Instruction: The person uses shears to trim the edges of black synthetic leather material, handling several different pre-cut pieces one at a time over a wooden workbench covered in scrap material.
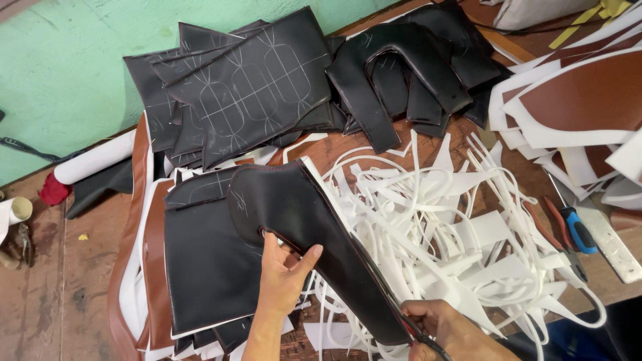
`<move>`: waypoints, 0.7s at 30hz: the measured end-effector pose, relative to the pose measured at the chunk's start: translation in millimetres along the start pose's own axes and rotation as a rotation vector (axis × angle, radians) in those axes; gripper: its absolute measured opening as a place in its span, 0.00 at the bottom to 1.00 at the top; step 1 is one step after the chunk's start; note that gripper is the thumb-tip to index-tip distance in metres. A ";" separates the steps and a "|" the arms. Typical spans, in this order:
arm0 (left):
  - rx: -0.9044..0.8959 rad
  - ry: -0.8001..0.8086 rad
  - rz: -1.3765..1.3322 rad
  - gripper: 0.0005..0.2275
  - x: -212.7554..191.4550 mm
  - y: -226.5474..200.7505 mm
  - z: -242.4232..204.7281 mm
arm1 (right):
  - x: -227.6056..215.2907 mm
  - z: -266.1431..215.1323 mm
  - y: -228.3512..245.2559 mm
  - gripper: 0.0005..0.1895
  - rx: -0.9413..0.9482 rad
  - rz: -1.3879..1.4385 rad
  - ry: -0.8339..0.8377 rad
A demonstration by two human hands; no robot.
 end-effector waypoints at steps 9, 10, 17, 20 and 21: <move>-0.144 0.043 0.040 0.32 4.0 22.1 -8.9 | 0.2 11.0 -6.9 0.51 -0.159 0.251 0.033; -0.145 0.044 0.039 0.32 3.6 22.4 -9.6 | 0.0 13.7 -3.4 0.52 -0.157 0.272 0.025; -0.245 0.102 -0.020 0.32 -1.9 27.2 -18.2 | -10.3 6.9 60.7 0.36 -0.200 0.142 0.144; -0.261 0.130 -0.039 0.34 3.5 35.1 -22.8 | -11.1 2.4 96.9 0.38 -0.425 0.213 0.112; -0.255 0.136 -0.050 0.35 4.1 35.1 -23.9 | -9.0 1.5 104.3 0.39 -0.320 0.228 0.109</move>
Point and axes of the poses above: each hand's wrist, its own z-axis towards the middle knuckle, its own x-axis out of the palm, y = z × x, the point moved 2 cm from there along z, towards the middle knuckle, and after that the axes turned 14 degrees about -z, right-handed, at the moved point
